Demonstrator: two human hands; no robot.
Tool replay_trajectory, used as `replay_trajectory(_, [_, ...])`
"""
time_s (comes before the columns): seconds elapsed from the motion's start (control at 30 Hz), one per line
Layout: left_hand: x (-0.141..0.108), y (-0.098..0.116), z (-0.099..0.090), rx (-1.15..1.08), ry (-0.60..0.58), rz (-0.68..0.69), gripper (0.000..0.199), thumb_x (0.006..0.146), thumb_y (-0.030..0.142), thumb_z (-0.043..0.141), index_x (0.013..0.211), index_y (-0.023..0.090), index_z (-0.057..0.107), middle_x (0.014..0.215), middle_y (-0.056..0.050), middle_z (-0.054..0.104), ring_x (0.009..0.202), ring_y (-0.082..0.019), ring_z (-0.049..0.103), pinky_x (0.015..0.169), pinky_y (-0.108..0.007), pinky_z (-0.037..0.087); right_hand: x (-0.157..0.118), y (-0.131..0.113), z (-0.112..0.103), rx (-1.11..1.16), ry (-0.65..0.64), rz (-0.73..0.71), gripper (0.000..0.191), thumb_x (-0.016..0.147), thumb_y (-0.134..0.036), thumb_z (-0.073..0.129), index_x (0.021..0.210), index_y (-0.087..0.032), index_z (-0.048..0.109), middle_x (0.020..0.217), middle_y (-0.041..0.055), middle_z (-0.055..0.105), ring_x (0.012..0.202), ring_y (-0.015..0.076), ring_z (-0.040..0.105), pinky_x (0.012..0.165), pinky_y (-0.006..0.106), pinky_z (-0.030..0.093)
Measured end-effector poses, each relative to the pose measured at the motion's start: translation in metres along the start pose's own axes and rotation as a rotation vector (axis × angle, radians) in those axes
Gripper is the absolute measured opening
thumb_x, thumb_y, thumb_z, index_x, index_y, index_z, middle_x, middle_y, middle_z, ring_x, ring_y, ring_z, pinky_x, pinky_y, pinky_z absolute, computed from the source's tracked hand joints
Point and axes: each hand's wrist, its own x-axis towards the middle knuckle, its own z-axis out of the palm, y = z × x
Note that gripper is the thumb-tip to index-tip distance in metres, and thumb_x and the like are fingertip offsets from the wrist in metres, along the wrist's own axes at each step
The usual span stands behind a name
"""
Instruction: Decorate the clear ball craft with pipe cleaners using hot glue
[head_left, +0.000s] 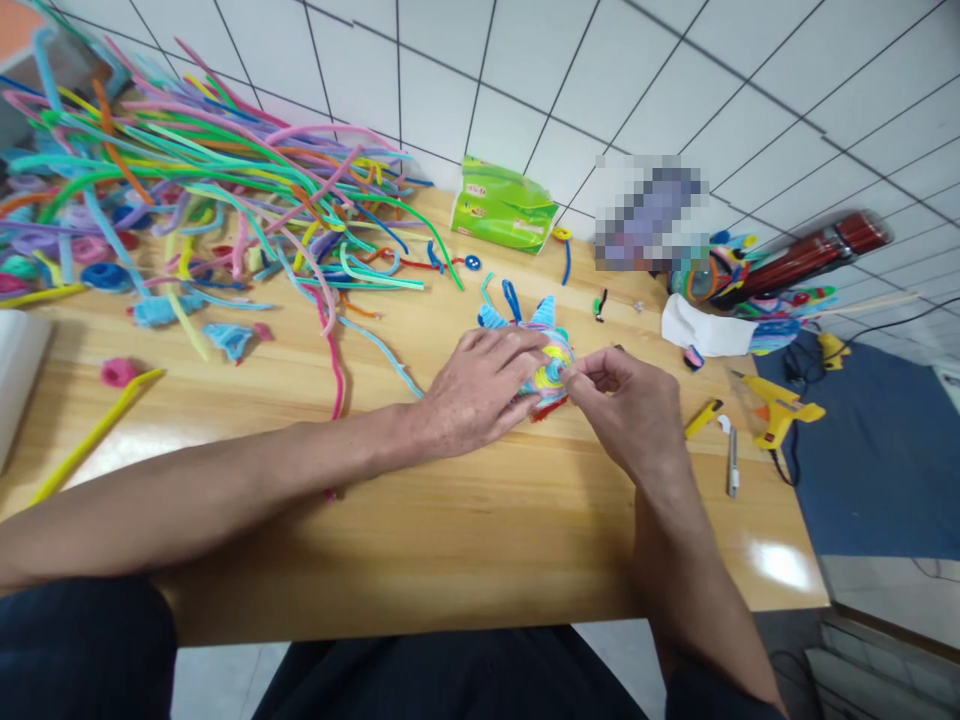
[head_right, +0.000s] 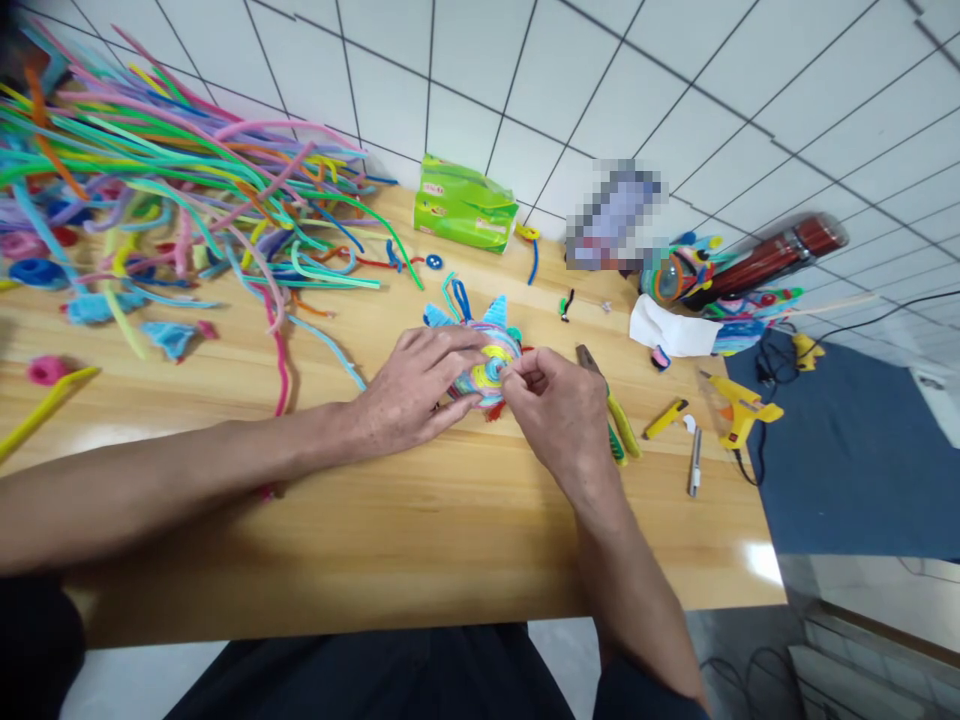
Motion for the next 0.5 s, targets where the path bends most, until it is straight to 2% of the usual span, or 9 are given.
replay_trajectory(0.5, [-0.0007,-0.0011,0.0025,0.064,0.015,0.04,0.035,0.111,0.036,0.058,0.139,0.016,0.066,0.156,-0.018,0.066,0.148,-0.035,0.058,0.119,-0.051,0.047,0.0001,0.0006,-0.0021,-0.018,-0.035,-0.017,0.011,0.084,-0.026,0.071,0.073,-0.024,0.072,0.065,-0.0008,0.076,0.056,0.0151,0.066,0.059,0.027,0.051])
